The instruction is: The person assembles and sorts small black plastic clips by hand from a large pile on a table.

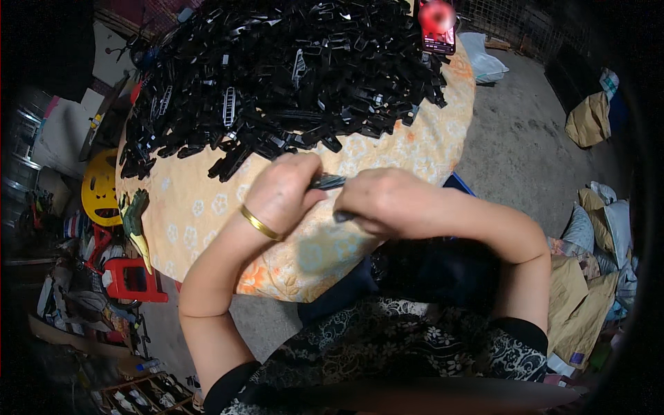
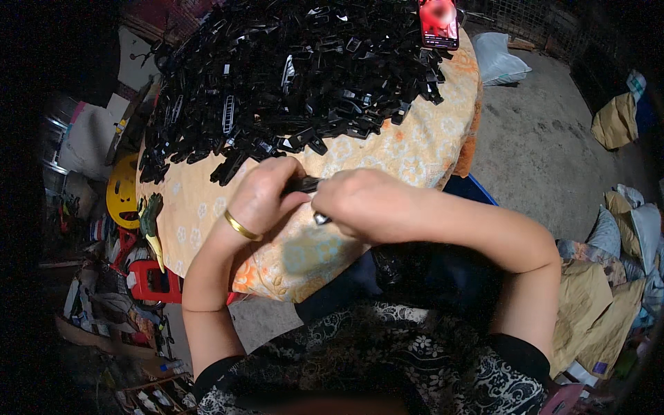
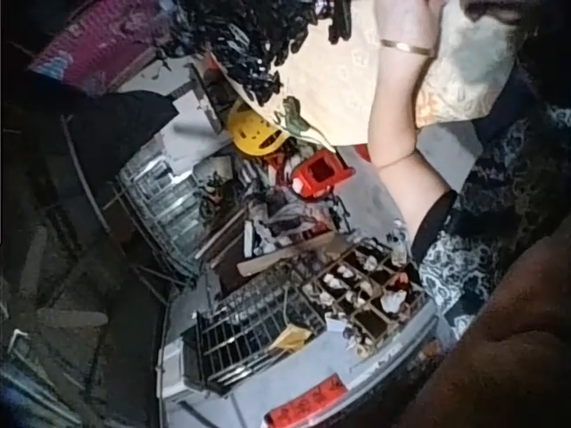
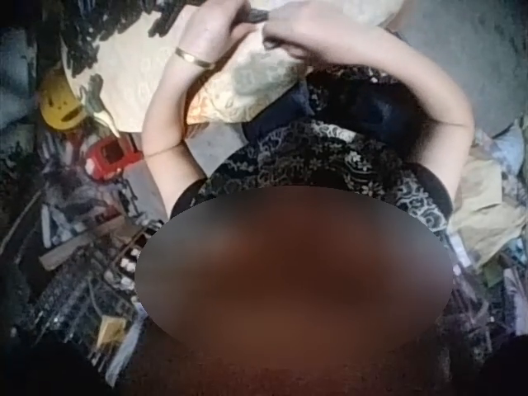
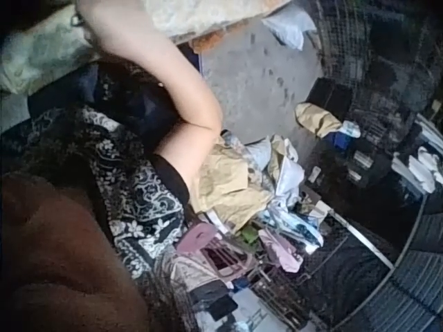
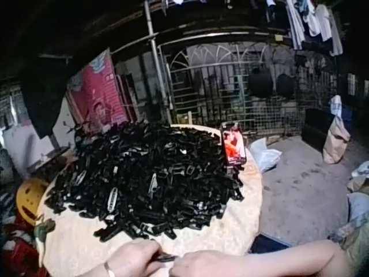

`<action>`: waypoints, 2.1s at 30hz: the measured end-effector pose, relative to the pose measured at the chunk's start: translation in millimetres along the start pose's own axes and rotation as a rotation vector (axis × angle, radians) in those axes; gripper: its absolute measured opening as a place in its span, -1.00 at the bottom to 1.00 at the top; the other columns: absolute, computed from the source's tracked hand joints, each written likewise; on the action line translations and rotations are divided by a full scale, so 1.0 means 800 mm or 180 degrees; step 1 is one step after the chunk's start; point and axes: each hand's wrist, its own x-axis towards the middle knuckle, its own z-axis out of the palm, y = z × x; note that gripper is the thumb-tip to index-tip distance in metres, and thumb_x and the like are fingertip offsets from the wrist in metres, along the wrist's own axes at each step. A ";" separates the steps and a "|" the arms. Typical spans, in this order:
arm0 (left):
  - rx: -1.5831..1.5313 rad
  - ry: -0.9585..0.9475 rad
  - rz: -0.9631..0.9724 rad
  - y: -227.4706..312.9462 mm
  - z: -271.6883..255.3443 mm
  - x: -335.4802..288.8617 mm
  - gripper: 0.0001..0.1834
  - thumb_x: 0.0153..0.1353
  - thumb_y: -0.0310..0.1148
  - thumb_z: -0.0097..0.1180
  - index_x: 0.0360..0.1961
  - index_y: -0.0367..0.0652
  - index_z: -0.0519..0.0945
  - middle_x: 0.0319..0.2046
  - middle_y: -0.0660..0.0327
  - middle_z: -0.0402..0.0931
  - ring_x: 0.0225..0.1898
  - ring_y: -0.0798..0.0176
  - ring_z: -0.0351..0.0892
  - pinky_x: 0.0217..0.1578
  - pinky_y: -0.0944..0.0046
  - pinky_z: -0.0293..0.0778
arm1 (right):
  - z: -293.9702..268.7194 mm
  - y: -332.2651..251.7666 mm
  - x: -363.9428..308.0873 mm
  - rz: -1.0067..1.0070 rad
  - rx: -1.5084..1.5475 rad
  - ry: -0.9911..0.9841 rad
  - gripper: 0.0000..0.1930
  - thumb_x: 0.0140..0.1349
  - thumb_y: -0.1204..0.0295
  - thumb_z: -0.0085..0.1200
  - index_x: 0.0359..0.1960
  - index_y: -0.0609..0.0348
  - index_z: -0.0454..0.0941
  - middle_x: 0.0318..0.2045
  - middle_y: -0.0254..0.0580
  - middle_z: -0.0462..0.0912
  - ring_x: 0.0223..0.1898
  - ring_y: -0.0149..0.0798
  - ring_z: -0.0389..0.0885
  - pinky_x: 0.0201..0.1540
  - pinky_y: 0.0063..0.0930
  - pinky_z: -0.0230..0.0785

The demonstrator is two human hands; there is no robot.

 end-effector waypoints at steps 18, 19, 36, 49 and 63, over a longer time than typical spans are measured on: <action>-0.0607 0.0516 0.0594 0.058 0.045 -0.023 -0.82 -0.06 -0.52 0.30 -0.42 -0.24 0.54 -0.35 0.09 0.45 -0.40 0.03 0.49 -0.37 0.19 0.45 | -0.034 0.001 -0.048 0.1123 0.0544 0.0228 -0.76 -0.07 0.39 0.32 -0.38 0.23 0.62 -0.45 -0.11 0.56 -0.31 -0.03 0.55 -0.22 -0.23 0.40; -0.1041 0.0437 0.0315 0.061 0.044 -0.024 -0.81 -0.06 -0.52 0.30 -0.41 -0.24 0.54 -0.36 0.07 0.45 -0.43 0.03 0.49 -0.40 0.18 0.44 | -0.035 0.000 -0.049 0.1138 0.0549 0.0224 -0.76 -0.07 0.39 0.32 -0.38 0.23 0.62 -0.45 -0.11 0.56 -0.31 -0.03 0.55 -0.22 -0.23 0.40; -0.0718 0.0501 0.0228 0.029 0.045 -0.003 -0.83 -0.12 -0.45 0.32 -0.55 -0.23 0.54 -0.57 0.10 0.43 -0.46 -0.03 0.46 -0.44 0.10 0.40 | -0.033 0.016 -0.038 0.0401 -0.0499 0.0364 -0.72 -0.13 0.43 0.33 -0.34 0.25 0.62 -0.47 -0.17 0.50 -0.35 -0.08 0.49 -0.31 -0.27 0.36; 0.1235 0.1011 0.0181 -0.012 0.003 0.006 -0.70 -0.12 -0.47 0.33 -0.29 -0.21 0.59 -0.29 0.13 0.47 -0.22 0.02 0.43 -0.21 0.16 0.42 | -0.031 0.061 -0.023 0.0753 -0.1182 0.1344 -0.74 0.07 0.30 0.23 -0.24 0.16 0.62 -0.39 -0.19 0.52 -0.29 -0.14 0.51 -0.27 -0.30 0.42; 0.0458 0.0768 0.0982 0.027 0.041 0.001 -0.75 -0.12 -0.52 0.31 -0.40 -0.26 0.48 -0.37 0.10 0.48 -0.36 0.02 0.45 -0.31 0.16 0.43 | -0.022 0.054 -0.025 0.0635 -0.1773 0.0597 -0.79 0.04 0.41 0.03 -0.28 0.09 0.60 -0.30 -0.20 0.50 -0.22 -0.16 0.51 -0.24 -0.30 0.42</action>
